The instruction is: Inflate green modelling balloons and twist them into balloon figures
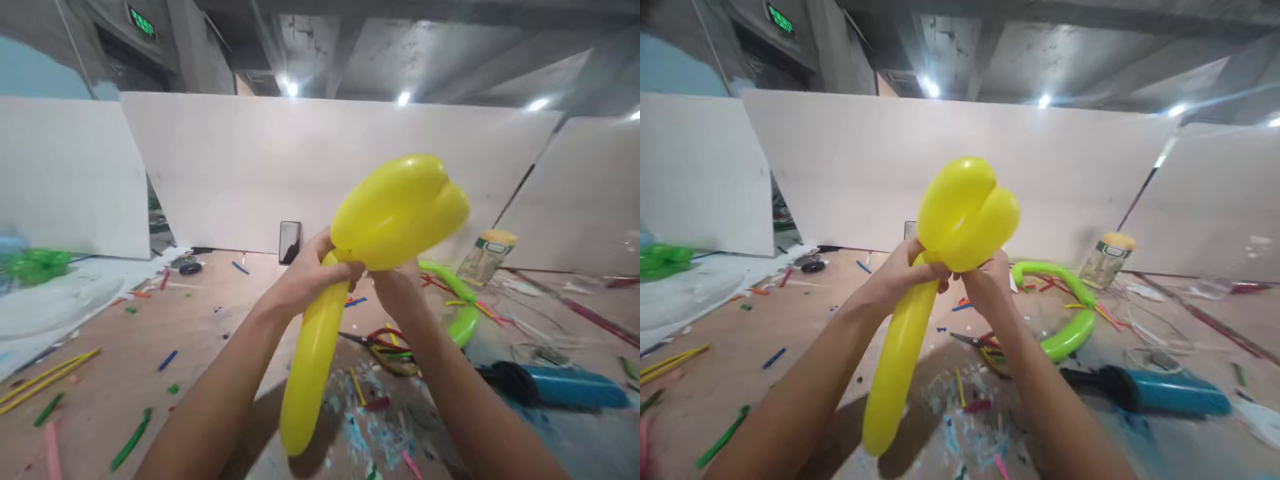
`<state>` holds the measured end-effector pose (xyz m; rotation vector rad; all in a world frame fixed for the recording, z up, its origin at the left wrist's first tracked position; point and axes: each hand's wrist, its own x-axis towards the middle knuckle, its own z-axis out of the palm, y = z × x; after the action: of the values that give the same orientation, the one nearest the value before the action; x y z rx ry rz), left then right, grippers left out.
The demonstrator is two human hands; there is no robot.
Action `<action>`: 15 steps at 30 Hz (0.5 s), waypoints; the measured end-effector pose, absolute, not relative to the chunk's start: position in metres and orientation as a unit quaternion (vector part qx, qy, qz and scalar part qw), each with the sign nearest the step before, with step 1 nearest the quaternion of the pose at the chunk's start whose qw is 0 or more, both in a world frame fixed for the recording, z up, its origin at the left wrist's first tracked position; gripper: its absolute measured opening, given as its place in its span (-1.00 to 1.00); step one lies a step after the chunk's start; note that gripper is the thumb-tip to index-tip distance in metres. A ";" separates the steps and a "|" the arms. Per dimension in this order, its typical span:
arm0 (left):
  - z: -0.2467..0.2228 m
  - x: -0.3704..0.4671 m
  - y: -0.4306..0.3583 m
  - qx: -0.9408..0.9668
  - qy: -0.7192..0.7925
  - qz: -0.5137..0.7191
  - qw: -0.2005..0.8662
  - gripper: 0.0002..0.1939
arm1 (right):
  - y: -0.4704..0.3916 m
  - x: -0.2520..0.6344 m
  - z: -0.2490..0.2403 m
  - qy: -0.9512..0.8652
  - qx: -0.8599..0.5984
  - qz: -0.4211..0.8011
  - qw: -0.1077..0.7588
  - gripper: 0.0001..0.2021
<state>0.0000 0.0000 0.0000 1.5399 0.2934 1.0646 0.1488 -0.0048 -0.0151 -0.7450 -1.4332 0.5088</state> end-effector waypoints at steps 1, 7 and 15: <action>0.000 0.002 0.001 0.651 0.133 0.481 0.573 -0.65 | -0.004 0.147 -0.017 -0.634 -0.326 0.234 0.660 -0.80; 0.002 0.003 0.010 0.587 0.198 0.591 0.516 -0.66 | -0.012 0.135 -0.020 -0.677 -0.339 0.083 0.648 -0.90; -0.009 0.010 0.014 0.612 0.228 0.572 0.497 -0.68 | -0.005 0.145 -0.032 -0.699 -0.339 -0.258 0.575 -0.92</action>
<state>0.0105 0.0142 -0.0092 1.4814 0.5511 1.3861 0.1448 -0.0054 -0.0316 -0.7950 -1.6368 -0.6042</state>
